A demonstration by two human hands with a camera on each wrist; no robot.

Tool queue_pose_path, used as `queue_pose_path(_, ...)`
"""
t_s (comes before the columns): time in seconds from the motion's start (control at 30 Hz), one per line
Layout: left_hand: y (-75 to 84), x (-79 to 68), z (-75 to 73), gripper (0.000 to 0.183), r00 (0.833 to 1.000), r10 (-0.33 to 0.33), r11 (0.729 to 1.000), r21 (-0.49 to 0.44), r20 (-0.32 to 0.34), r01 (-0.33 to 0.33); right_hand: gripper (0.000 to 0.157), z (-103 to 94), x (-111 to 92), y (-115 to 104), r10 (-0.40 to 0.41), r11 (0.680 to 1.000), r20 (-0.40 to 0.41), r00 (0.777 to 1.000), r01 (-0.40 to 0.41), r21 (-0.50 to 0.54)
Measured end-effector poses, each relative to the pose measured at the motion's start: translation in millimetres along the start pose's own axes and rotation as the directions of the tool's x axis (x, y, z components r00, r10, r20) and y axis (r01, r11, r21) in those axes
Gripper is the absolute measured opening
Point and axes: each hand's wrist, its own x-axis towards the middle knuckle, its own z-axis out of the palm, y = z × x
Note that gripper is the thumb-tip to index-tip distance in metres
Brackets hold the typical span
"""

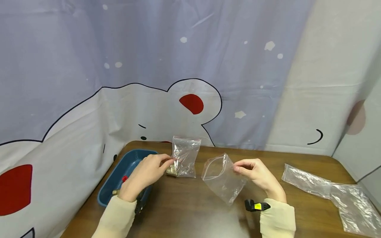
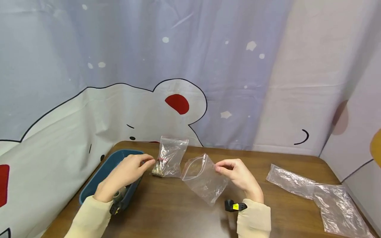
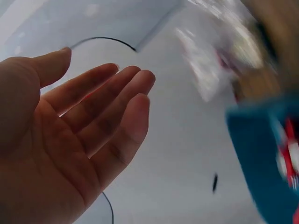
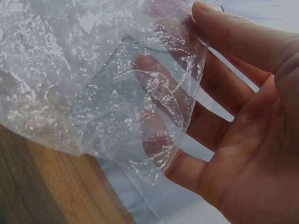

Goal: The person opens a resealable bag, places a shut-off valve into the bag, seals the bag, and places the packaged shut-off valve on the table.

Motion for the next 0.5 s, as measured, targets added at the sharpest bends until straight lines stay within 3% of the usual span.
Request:
queue_pose_path(0.27, -55.1, -27.1, -30.1, 0.024, 0.988, -0.085, 0.99, 0.126, 0.127, 0.069, 0.015, -0.2, -1, -1, -0.009, 1.0, 0.006, 1.0, 0.009, 0.027)
queue_pose_path(0.37, -76.2, -37.1, -37.9, 0.016, 0.971, -0.139, 0.981, 0.16, 0.193, 0.108, 0.015, 0.6, -2, 0, -0.001, 1.0, 0.005, 1.0, 0.001, 0.031)
queue_pose_path(0.5, -99.1, -47.5, -43.6, 0.02, 0.946, -0.181, 0.975, 0.175, 0.27, 0.136, 0.015, 1.8, -2, 2, 0.004, 0.999, 0.007, 1.0, -0.004, 0.032)
